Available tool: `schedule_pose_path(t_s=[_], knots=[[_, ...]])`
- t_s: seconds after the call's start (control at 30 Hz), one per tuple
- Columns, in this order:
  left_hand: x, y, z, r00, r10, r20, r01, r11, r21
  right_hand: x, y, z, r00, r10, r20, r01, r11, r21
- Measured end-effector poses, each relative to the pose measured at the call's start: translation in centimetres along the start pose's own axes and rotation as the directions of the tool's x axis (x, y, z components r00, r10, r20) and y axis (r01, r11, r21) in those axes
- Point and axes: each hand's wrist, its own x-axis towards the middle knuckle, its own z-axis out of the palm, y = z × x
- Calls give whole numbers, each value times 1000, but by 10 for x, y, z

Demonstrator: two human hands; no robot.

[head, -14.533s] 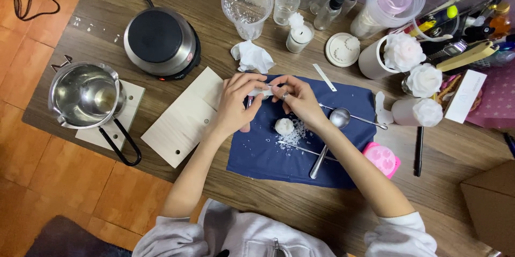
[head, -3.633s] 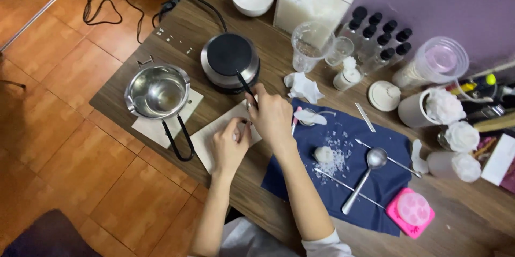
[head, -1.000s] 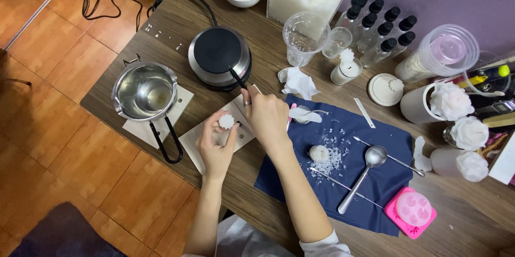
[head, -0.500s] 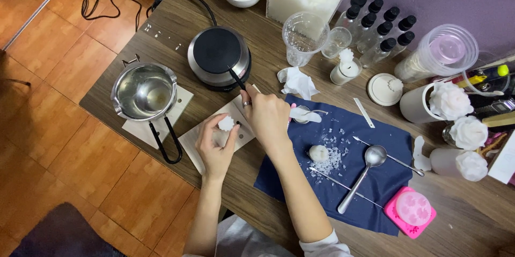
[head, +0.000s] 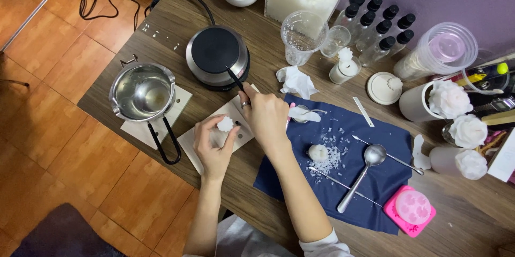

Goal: Refining and detailing small wax features using a spoon, brush, and small melting pot at a workstation.

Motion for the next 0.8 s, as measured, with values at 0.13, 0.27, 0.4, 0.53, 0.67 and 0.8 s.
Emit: schedule_pose_path(t_s=[0.13,0.27,0.4,0.53,0.67,0.8], knots=[[0,0,0,1000,0,2,0,1000,-13,2,-2,-5,1000,-1,-5,1,1000,13],[-5,-6,0,1000,-31,-7,30,998,-57,2,1,1,1000,-7,-6,7,1000,9],[-11,-12,1,1000,-27,2,27,997,-76,1,0,2,1000,6,-3,-6,1000,-8],[-8,-7,1,1000,-9,17,11,997,-77,1,-2,-3,1000,16,18,-17,1000,13],[0,2,1,999,41,-1,-41,998,-37,1,-5,-8,997,34,76,-35,999,21],[2,4,1,998,68,-4,-68,997,-21,2,-5,-8,994,41,106,-43,999,19]])
